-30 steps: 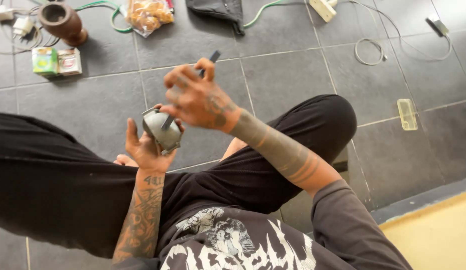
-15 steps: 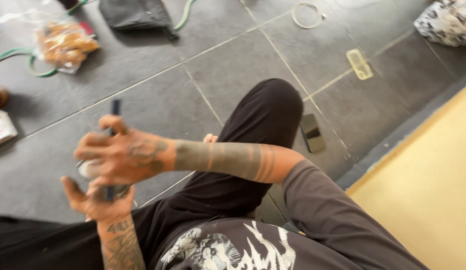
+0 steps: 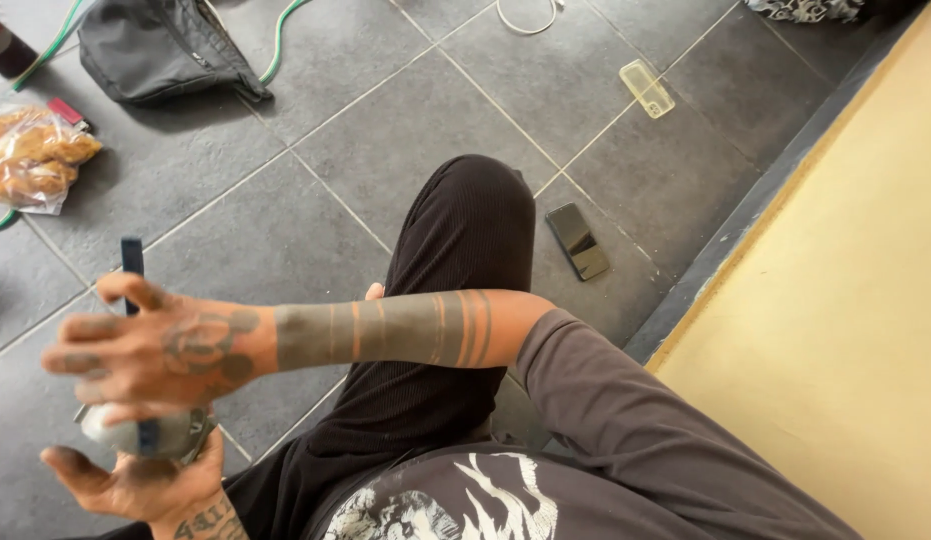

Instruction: Cleaning a metal motorcycle component using a small brush while sitting on the floor.

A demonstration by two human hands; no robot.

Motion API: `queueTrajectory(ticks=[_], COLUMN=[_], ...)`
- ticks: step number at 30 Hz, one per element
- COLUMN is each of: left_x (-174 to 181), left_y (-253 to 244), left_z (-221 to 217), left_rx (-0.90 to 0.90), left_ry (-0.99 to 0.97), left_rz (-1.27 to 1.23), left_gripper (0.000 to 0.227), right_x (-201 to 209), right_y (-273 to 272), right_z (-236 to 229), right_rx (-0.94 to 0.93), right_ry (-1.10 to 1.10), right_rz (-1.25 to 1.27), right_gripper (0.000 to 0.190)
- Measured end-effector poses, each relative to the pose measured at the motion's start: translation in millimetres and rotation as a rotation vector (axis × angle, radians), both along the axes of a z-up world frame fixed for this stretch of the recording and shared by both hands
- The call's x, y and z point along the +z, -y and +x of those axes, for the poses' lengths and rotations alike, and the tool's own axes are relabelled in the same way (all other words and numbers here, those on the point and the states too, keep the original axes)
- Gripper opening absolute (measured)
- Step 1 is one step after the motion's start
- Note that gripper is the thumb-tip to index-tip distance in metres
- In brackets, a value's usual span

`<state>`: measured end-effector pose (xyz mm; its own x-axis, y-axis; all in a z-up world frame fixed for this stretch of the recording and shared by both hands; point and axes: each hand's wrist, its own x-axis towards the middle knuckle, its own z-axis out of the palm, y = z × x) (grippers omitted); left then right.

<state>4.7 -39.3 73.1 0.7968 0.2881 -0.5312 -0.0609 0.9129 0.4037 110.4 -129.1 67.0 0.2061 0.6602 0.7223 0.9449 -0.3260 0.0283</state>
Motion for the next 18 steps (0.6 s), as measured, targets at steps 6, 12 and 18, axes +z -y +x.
queueTrajectory(ticks=[6, 12, 18], left_x=[-58, -5, -42], left_y=[-37, -5, -27], left_z=[-7, -3, -5], left_rx=[-0.172, -0.108, -0.187], left_ry=[-0.013, -0.084, 0.057], left_rz=[0.123, 0.082, 0.055], left_gripper=[0.109, 0.102, 0.108], right_x=[-3, -18, -6], right_y=[0, -11, -1], right_z=[-1, 6, 1], right_rx=[-0.005, 0.020, -0.005], right_ry=[-0.026, -0.083, -0.019], right_rz=[-0.023, -0.072, -0.035], right_gripper=[0.036, 0.042, 0.039])
